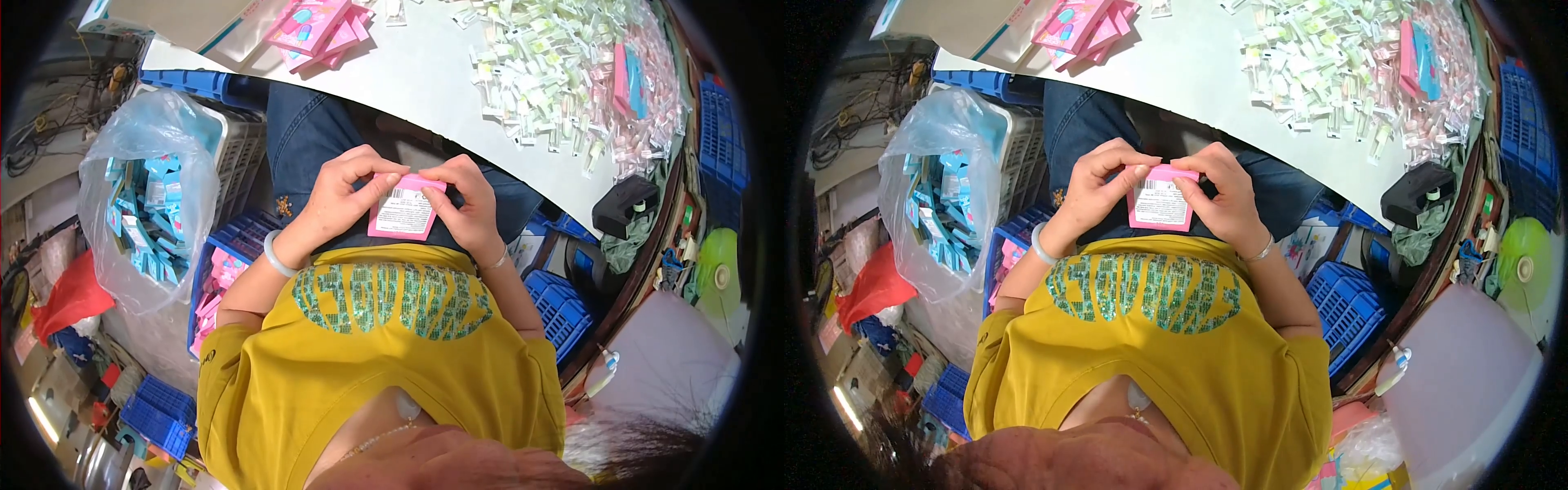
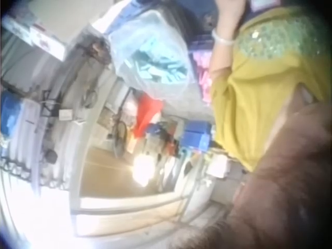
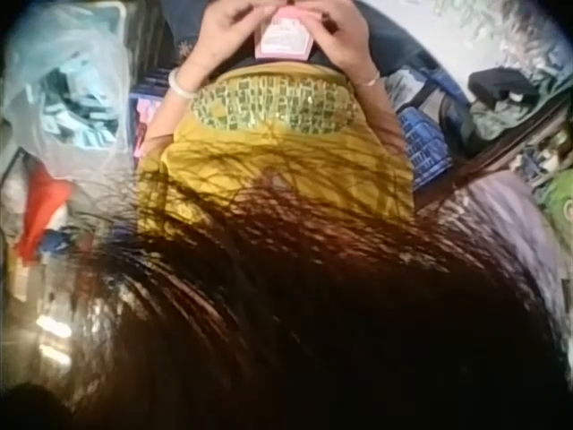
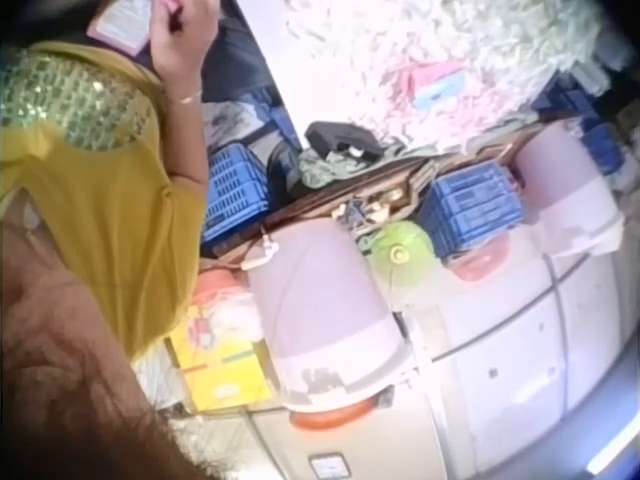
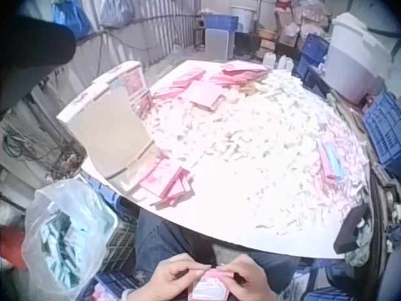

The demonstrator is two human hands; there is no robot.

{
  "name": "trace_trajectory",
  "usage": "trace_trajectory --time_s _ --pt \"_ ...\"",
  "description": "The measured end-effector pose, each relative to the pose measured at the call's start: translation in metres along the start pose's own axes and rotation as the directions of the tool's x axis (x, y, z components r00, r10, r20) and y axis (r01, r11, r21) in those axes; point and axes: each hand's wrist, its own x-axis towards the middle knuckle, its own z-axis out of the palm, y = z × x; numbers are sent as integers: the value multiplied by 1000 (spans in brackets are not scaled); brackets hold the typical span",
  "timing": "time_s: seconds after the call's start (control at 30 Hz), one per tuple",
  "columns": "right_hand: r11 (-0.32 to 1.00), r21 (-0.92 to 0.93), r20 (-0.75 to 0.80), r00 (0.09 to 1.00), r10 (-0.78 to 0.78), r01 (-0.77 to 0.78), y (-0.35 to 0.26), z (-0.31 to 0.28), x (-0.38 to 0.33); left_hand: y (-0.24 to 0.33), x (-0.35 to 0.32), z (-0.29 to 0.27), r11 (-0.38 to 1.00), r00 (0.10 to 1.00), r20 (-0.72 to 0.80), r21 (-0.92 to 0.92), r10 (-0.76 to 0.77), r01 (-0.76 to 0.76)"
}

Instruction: Placing paper inserts into small pink boxes.

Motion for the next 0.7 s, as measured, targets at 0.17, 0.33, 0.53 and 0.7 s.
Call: trace_trajectory --time_s 0.17,0.33,0.53,0.7 --pt "976 157 -11 988 156 -152 3 0 1 10 5 -2 994 995 -6 -28 -104 104" --pt "912 334 31 969 244 -240 7 3 1 9 7 0 980 983 -7 -76 -184 183" --pt "919 317 40 972 233 -234 12 3 2 9 8 -4 983 983 32 -10 -181 181" --pt "940 257 64 975 213 -223 13 -4 -1 0 -1 -7 978 993 69 183 93 -104"
